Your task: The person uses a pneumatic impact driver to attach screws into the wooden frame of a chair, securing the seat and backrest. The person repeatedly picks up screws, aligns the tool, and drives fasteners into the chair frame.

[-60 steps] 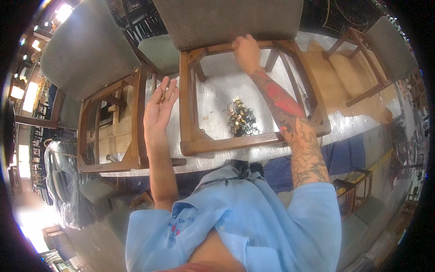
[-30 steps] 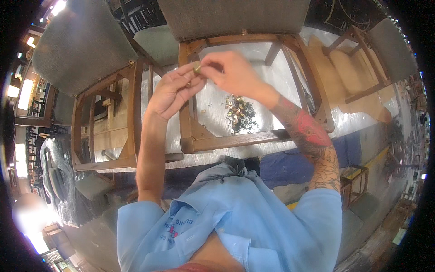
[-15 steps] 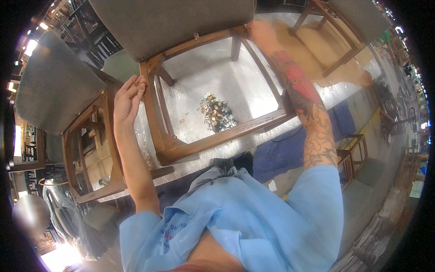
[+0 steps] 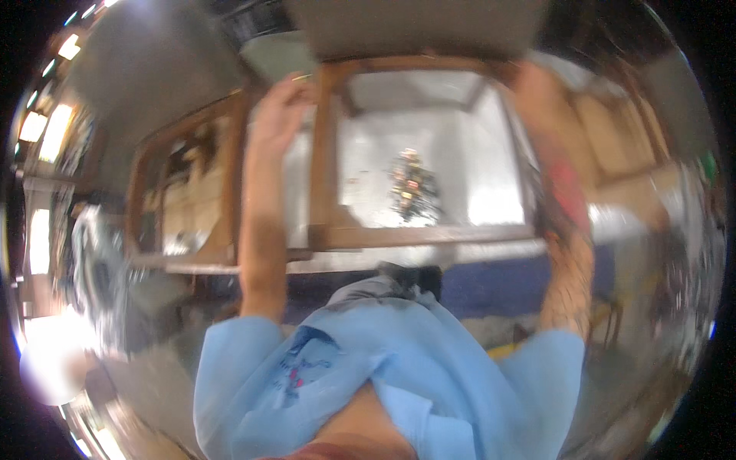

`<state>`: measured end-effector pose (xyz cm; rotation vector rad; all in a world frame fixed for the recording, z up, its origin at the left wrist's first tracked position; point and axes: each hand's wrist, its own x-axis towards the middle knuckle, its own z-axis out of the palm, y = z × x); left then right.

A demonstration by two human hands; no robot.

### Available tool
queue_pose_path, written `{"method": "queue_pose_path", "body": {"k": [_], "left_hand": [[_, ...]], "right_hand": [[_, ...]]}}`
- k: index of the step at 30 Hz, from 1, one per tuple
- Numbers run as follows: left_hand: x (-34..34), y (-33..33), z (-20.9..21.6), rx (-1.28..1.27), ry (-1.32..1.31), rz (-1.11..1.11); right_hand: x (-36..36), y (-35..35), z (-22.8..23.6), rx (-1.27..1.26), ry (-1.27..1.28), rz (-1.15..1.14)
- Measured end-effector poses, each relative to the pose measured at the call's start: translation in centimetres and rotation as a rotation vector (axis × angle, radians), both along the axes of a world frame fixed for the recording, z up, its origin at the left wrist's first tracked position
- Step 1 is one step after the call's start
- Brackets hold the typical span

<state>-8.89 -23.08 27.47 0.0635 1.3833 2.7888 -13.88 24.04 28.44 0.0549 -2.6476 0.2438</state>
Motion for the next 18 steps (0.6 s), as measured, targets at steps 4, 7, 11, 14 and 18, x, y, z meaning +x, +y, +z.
{"method": "queue_pose_path", "body": {"k": [4,7,11,14,18], "left_hand": [[0.6,2.2,1.3,0.084,-0.063,0.108],[-1.7,4.2,0.9,-0.076,-0.014,0.056],[-0.4,2.6,1.0,-0.358,0.032,0.216],[-3.6,0.2,-1.3,-0.568,0.192,0.245],[-5.9,2.9,1.1,-0.780,0.184,0.350]], "right_hand": [[-2.2,2.7,-1.9,-0.084,-0.096,0.073],[-5.8,11.6,-5.6,-0.186,-0.081,-0.019],[-5.4,3.4,-3.9,-0.123,-0.140,0.069],[-4.4,0.2,-2.6,-0.093,-0.054,0.082],[-3.0,2.2,-1.1,-0.127,-0.013,-0.024]]}}
